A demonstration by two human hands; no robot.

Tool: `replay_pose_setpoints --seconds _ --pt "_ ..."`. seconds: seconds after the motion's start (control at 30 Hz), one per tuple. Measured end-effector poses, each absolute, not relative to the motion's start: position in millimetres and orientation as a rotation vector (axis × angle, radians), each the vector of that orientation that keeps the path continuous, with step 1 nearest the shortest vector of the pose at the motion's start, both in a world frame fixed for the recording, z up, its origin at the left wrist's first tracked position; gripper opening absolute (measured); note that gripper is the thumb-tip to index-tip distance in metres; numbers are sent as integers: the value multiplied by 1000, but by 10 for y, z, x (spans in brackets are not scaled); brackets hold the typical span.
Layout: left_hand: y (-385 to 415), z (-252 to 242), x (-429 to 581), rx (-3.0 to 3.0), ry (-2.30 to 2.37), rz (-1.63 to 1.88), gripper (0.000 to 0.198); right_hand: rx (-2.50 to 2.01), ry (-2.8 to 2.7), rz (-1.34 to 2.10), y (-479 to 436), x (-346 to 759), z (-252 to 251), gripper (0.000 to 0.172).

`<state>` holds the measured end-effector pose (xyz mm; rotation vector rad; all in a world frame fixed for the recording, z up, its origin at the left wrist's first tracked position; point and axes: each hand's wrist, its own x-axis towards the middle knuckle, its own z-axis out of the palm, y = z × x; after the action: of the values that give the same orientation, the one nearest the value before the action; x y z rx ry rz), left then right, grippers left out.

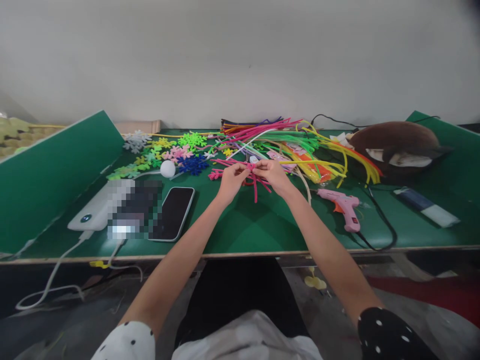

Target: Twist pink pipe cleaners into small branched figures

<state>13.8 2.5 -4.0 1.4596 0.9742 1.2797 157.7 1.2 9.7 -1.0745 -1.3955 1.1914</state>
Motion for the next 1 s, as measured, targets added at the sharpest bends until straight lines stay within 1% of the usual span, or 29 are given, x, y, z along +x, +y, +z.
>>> replay_pose_setpoints --seconds 0.2,0.43,0.7,0.8,0.9,1.0 --pt "29 -58 158 1313 950 1265 9 -1063 -1381 1242 -1 1556 100 13" --pt "28 -54 162 1342 918 1296 6 -1063 -1247 1351 11 1528 77 13" --pt "29 -58 171 1196 919 1261 15 -1074 -1466 1045 -16 1448 50 3" --pt "32 -71 178 1177 943 1279 17 -1109 -1477 966 -13 1410 12 3" --pt "34 -84 183 1211 990 1333 18 -1121 -1472 942 -19 1376 -8 2" --pt "32 -79 177 1280 1031 1405 17 -1078 -1404 1007 -33 1361 11 5"
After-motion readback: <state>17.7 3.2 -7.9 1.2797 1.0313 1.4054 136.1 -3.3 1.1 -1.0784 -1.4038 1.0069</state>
